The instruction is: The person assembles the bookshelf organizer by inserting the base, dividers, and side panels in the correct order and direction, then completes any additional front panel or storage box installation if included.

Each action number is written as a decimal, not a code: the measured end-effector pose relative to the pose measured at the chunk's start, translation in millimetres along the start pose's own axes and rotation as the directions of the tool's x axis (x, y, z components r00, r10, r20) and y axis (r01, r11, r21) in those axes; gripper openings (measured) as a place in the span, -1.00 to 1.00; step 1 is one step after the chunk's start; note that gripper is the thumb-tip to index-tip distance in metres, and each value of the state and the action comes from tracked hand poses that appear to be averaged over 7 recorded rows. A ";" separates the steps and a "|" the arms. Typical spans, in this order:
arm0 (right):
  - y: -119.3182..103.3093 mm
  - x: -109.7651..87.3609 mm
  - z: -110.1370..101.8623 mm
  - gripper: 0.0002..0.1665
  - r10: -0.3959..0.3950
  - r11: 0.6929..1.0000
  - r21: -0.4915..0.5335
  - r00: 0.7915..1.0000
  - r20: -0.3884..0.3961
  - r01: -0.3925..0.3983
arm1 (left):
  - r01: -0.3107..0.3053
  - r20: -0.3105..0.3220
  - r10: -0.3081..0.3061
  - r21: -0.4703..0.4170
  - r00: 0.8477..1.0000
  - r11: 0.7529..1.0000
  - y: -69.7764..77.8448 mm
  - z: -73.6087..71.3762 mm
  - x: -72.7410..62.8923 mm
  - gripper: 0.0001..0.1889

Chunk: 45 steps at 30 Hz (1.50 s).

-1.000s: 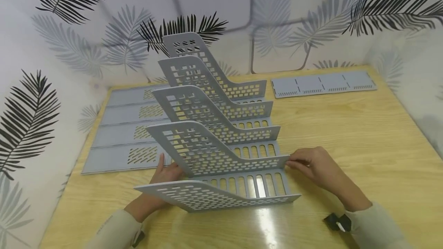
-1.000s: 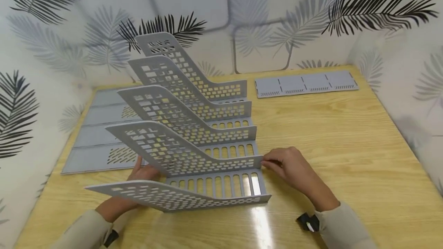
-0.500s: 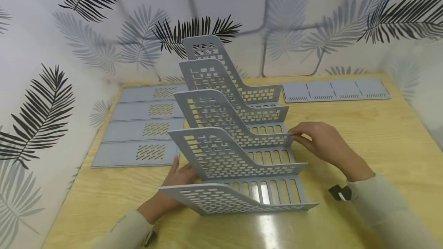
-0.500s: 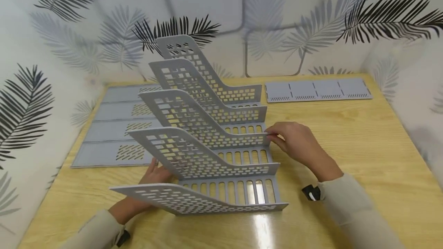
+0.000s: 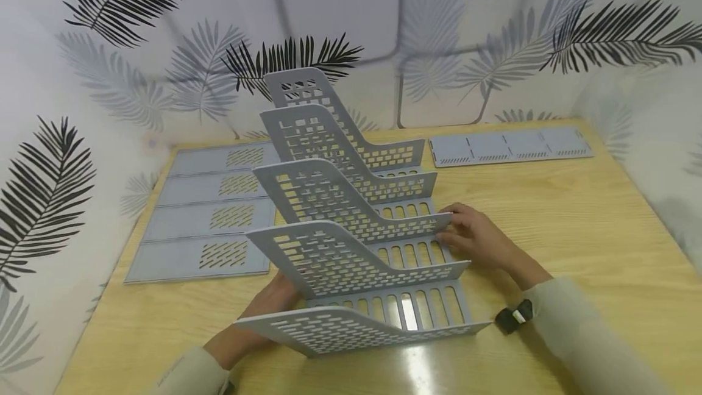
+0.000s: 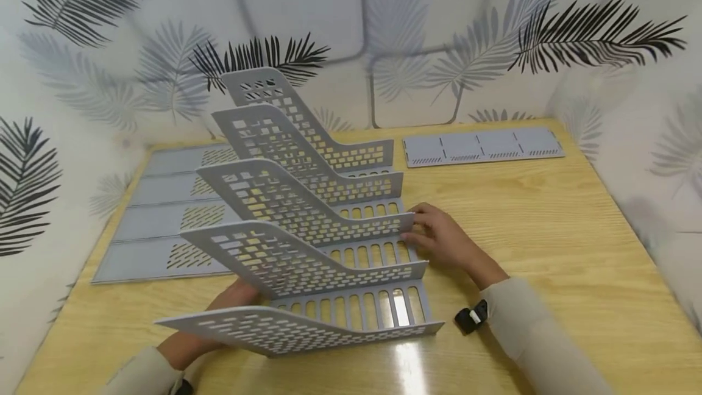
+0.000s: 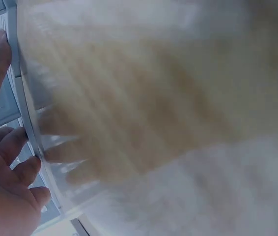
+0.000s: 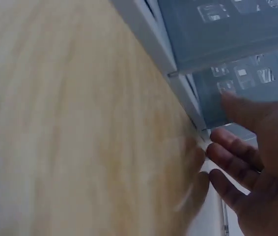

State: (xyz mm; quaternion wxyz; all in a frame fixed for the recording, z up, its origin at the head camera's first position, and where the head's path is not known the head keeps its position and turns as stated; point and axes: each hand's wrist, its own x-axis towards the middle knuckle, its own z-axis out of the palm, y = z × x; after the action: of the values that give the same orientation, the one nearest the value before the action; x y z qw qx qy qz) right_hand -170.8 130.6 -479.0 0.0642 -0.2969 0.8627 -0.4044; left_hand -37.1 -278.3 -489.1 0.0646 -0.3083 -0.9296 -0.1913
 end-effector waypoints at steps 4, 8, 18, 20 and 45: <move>1.1 3.0 -2.5 -0.81 -0.051 0.998 -0.040 0.999 0.000 0.051 | -0.030 -0.003 0.030 -0.029 1.000 0.999 0.4 -2.5 1.9 0.00; -5.0 -0.9 -8.0 -0.73 -0.041 0.999 -0.032 0.999 0.036 0.042 | 0.011 0.042 -0.008 -0.070 0.999 0.998 5.6 -5.3 5.6 -0.07; -21.9 -32.0 -22.1 -0.78 0.086 0.969 0.229 0.996 0.024 -0.089 | 0.048 0.137 -0.020 -0.202 0.990 0.978 13.6 5.7 13.7 0.01; -23.8 -36.1 -24.9 -0.79 0.087 0.974 0.212 0.996 -0.014 -0.082 | 0.022 0.170 0.018 -0.231 0.985 0.973 13.2 5.2 13.9 -0.01; -56.5 -78.9 -76.9 -0.92 0.103 0.995 0.039 0.966 -0.239 -0.096 | 0.608 0.350 -0.663 0.266 0.661 0.748 -182.7 -117.1 -14.6 0.30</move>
State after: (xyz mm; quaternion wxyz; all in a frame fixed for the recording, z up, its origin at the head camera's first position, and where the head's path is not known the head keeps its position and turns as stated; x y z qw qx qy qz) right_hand -107.5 197.8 -396.6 -0.0165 -0.2012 0.8723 -0.4453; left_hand -134.4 -467.2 -442.7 -0.1903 0.0072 -0.9791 -0.0709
